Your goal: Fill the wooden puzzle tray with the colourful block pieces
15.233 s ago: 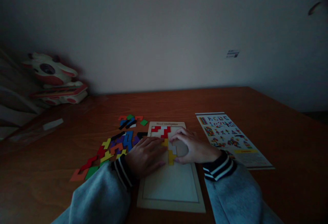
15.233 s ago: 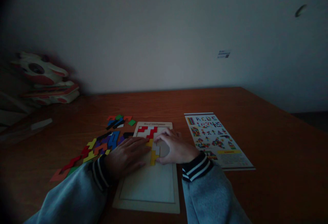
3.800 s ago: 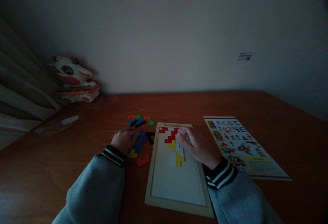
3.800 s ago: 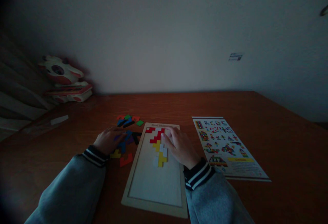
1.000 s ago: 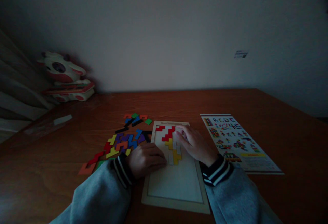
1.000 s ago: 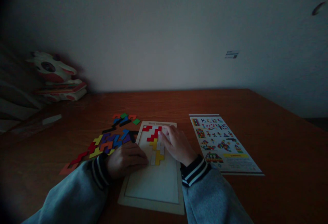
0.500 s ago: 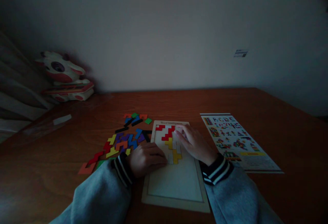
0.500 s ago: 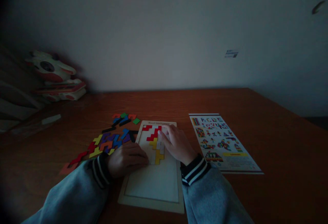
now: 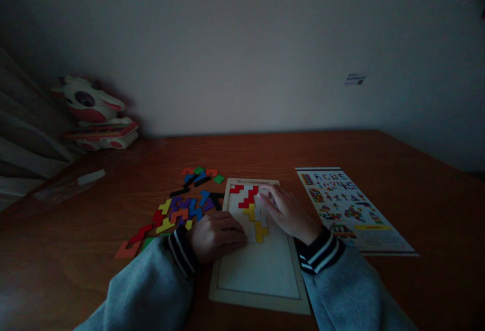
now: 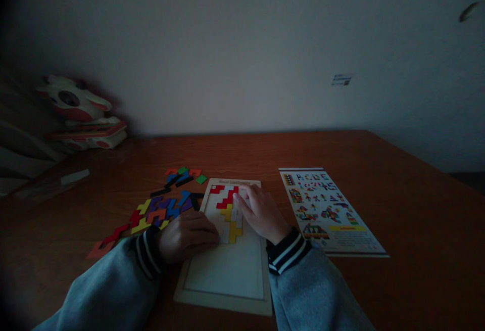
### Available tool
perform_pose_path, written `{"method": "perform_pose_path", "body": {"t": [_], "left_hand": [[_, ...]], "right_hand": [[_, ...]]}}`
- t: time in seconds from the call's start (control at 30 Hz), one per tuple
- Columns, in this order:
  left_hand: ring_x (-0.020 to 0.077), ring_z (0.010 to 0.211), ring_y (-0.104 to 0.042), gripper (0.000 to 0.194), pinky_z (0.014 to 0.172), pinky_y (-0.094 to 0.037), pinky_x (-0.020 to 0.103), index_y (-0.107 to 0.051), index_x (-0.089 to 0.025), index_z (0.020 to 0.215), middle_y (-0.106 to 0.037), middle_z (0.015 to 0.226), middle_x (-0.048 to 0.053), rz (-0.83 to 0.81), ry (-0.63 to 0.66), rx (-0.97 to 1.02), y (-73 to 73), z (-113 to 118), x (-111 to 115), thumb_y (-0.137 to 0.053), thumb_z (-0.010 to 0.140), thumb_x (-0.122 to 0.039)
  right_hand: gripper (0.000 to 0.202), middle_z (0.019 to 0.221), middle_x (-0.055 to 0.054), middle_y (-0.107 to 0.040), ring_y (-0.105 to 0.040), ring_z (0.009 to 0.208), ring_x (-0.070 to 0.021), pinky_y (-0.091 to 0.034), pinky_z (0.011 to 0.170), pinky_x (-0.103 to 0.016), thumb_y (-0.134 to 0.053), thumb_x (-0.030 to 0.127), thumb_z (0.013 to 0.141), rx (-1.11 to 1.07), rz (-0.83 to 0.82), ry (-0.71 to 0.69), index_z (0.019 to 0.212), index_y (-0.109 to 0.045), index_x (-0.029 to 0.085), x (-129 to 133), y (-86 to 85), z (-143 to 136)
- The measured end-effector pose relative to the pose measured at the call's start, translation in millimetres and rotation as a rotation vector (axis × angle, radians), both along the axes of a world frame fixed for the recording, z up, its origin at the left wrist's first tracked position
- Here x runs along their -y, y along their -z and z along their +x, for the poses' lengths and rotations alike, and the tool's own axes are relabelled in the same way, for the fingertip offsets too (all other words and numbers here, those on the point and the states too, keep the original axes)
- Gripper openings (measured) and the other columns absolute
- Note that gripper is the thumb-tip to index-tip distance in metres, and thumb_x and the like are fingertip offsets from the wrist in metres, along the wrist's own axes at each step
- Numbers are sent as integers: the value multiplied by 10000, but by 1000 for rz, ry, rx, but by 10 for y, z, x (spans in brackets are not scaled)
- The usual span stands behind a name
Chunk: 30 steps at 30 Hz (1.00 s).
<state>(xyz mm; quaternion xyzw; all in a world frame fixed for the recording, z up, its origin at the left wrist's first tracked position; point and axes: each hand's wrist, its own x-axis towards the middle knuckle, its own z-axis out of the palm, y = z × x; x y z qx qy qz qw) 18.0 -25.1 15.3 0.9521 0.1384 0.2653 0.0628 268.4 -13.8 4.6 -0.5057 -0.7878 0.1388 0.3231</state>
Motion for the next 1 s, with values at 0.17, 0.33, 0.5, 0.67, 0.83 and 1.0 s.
{"method": "perform_pose_path", "body": {"t": [0.17, 0.33, 0.5, 0.67, 0.83, 1.0], "left_hand": [[157, 834, -668, 140, 735, -528, 278, -715, -196, 972, -736, 928, 52, 0, 0, -10, 5, -1, -2, -586, 963, -250], [157, 825, -670, 148, 731, -531, 278, -717, -190, 967, -734, 919, 52, 12, -7, -8, -35, 0, 6, -589, 961, -264], [161, 780, -662, 157, 704, -549, 282, -717, -173, 933, -730, 888, 57, 54, -122, 12, -67, 1, 15, -578, 951, -244], [184, 846, -671, 211, 775, -581, 324, -709, -178, 1014, -723, 971, 79, 117, -487, 29, -14, -149, -107, -510, 968, -229], [247, 956, -678, 252, 850, -586, 406, -704, -165, 1025, -724, 1058, 98, 210, -761, -76, 27, -448, -280, -467, 968, -227], [213, 903, -710, 239, 835, -594, 356, -715, -193, 1016, -753, 1010, 67, 138, -803, -180, 121, -597, -362, -487, 956, -230]], "right_hand": [[371, 1010, -86, -675, -643, 916, -215, -507, 825, -389, -365, 472, 1020, 3, -1, 0, 1146, -577, 195, 4, -10, -3], [362, 1024, -89, -678, -649, 931, -219, -508, 830, -391, -368, 465, 1020, 6, -14, 3, 1160, -573, 201, -3, -5, -2], [355, 1044, -99, -673, -647, 932, -223, -515, 843, -404, -367, 462, 1019, -9, -14, -7, 1148, -575, 204, -9, 26, 9], [379, 1094, -108, -667, -643, 989, -230, -508, 896, -427, -356, 476, 1019, -18, -37, -12, 1177, -572, 208, -6, 51, 23], [386, 1098, -106, -675, -650, 989, -226, -514, 894, -415, -361, 484, 1016, -22, -36, -6, 1178, -582, 213, -6, 40, 20], [381, 1087, -98, -677, -657, 962, -220, -520, 869, -408, -363, 482, 1017, -13, -60, -5, 1170, -583, 210, 1, 23, 16]]}}
